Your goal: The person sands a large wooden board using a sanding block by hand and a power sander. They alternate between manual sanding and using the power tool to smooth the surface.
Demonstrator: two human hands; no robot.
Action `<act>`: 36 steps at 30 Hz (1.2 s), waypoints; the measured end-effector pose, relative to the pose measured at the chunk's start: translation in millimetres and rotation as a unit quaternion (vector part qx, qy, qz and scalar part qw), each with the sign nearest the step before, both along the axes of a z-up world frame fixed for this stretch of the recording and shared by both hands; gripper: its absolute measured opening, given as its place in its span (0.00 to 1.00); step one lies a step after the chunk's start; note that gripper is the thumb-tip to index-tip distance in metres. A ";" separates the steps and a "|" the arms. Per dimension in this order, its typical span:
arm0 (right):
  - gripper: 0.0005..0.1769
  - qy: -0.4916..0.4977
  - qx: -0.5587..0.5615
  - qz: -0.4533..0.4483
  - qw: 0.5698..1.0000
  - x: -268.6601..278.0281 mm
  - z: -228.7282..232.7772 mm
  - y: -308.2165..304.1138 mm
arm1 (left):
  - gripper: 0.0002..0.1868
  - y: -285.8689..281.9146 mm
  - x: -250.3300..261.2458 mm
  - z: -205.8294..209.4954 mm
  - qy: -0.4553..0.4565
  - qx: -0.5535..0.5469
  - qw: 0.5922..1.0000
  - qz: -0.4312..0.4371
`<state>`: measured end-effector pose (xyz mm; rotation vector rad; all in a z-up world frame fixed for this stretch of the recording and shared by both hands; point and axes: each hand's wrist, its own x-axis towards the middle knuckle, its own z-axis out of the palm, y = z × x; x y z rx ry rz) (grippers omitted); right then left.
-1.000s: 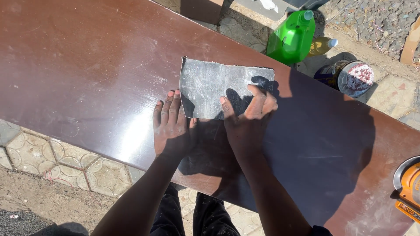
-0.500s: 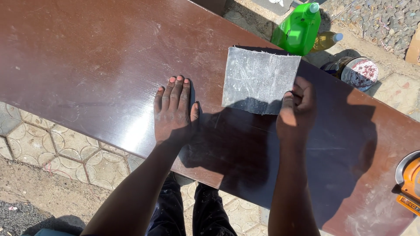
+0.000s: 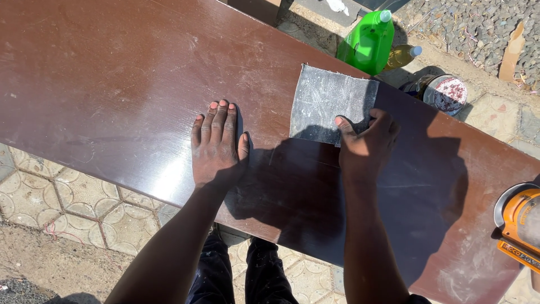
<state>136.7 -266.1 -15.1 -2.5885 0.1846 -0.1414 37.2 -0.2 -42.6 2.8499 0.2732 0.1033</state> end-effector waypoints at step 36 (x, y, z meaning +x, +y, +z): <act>0.37 -0.318 -0.245 0.356 0.844 44.6 10.0 48.5 | 0.29 -2.2 3.2 4.9 -0.103 0.051 0.993 -0.023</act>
